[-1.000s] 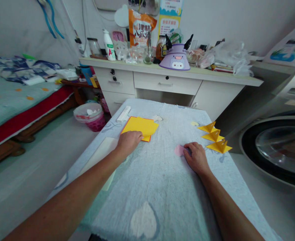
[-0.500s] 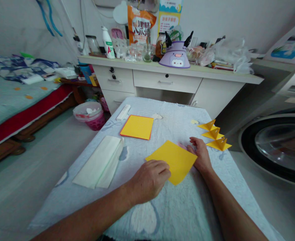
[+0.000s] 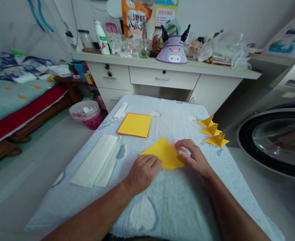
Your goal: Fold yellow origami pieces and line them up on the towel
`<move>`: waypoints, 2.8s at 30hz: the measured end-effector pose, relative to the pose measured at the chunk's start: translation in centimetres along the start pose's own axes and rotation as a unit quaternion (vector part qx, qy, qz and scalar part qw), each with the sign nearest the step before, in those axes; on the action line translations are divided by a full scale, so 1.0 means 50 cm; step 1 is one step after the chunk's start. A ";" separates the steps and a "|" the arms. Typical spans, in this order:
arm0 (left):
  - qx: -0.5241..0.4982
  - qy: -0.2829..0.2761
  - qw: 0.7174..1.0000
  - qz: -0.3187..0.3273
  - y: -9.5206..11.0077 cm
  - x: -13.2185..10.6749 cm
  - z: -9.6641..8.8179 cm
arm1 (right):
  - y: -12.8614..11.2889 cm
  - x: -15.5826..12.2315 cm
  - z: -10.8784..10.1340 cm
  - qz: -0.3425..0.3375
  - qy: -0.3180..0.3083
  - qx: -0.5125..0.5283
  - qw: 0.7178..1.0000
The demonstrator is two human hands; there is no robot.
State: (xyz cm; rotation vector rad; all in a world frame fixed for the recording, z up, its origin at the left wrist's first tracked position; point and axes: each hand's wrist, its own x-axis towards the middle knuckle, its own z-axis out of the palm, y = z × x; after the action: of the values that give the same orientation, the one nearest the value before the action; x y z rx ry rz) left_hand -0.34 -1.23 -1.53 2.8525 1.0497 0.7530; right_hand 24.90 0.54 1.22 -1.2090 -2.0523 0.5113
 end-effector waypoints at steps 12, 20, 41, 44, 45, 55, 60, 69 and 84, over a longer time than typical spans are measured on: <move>-0.145 0.027 0.974 -0.171 -0.032 -0.001 -0.014 | -0.054 -0.001 0.061 0.022 -0.100 0.009 0.995; -0.059 0.029 0.957 -0.283 -0.055 0.011 -0.008 | -0.027 -0.009 0.097 0.093 -0.049 -0.027 0.994; -0.445 -0.026 0.842 -0.304 -0.053 0.025 -0.014 | -0.036 -0.006 0.081 0.044 0.094 -0.078 0.992; -0.409 -0.030 0.861 -0.300 -0.055 0.026 -0.018 | -0.037 -0.006 0.069 0.060 0.056 -0.057 0.995; -0.395 -0.030 0.868 -0.299 -0.055 0.026 -0.019 | -0.036 -0.006 0.067 0.070 0.039 -0.046 0.996; -0.346 -0.037 0.901 -0.260 -0.058 0.025 -0.039 | -0.031 -0.003 0.074 0.121 0.001 0.066 0.990; -0.332 -0.060 0.905 -0.259 -0.064 0.023 -0.039 | -0.041 -0.002 0.066 0.130 -0.016 0.067 0.989; -0.342 -0.080 0.901 -0.255 -0.054 0.027 -0.042 | -0.061 -0.003 0.058 0.124 -0.039 0.055 0.990; -0.331 -0.072 0.915 -0.220 -0.059 0.023 -0.043 | -0.063 -0.003 0.067 0.160 -0.044 0.136 0.977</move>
State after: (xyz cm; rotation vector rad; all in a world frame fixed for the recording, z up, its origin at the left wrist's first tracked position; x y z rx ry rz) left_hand -2.33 1.46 0.37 1.9773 1.0886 0.6734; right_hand 20.64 -1.10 0.88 -1.3711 -1.7900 0.9809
